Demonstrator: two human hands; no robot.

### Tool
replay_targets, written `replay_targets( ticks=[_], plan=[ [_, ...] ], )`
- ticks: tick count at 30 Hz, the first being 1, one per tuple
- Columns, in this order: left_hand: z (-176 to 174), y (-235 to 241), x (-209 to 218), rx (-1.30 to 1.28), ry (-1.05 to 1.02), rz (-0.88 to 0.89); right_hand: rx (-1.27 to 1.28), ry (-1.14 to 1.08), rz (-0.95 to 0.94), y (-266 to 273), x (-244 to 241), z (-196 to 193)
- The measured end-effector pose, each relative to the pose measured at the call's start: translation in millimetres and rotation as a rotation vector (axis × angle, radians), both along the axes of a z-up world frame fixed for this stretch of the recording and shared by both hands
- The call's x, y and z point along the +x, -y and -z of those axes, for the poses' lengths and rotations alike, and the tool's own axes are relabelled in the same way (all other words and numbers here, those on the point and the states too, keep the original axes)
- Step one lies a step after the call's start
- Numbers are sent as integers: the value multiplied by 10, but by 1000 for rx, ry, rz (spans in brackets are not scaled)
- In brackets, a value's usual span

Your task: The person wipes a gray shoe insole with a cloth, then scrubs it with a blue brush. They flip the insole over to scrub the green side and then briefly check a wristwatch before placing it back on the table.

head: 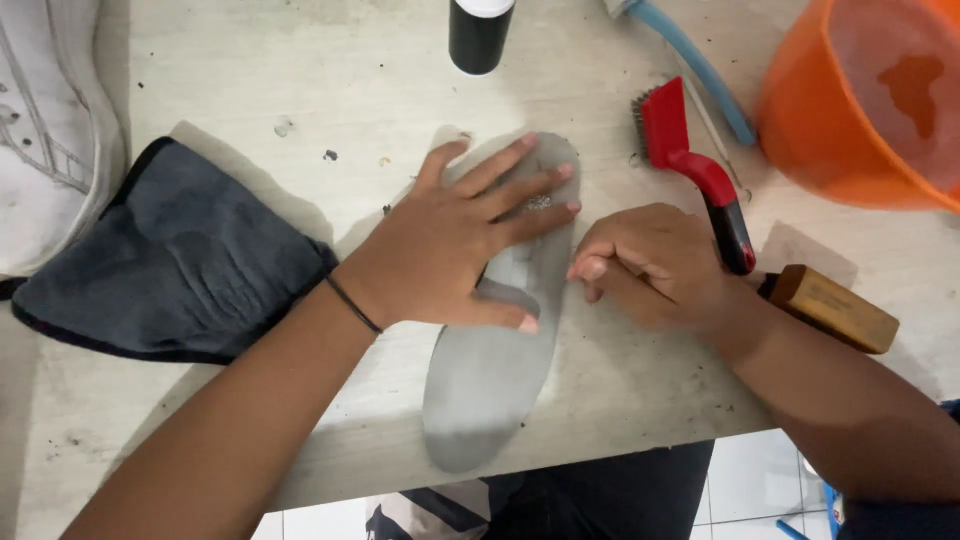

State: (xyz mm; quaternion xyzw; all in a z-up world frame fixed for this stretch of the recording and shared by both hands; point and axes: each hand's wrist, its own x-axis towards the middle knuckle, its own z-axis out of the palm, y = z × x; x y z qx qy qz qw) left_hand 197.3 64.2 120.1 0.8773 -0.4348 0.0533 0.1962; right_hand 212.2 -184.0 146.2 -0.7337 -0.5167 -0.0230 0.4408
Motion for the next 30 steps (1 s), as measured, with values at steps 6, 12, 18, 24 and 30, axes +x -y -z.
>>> replay_targets(
  ticks=[6, 12, 18, 24, 30],
  plan=[
    [130, 55, 21, -51, 1, -166, -46, 48, 127, 5, 3, -15],
    [51, 4, 3, 23, -21, -83, 13, 5, 242, -43, 26, -14],
    [75, 94, -28, -80, 220, -258, -24, 93, 210, -19, 64, 60],
    [-33, 291, -339, -112, 164, 89, 73, 238, 132, -22, 71, 21],
    [-38, 428, -438, 93, 68, -272, 82, 258, 163, -45, 43, -4]
  ],
)
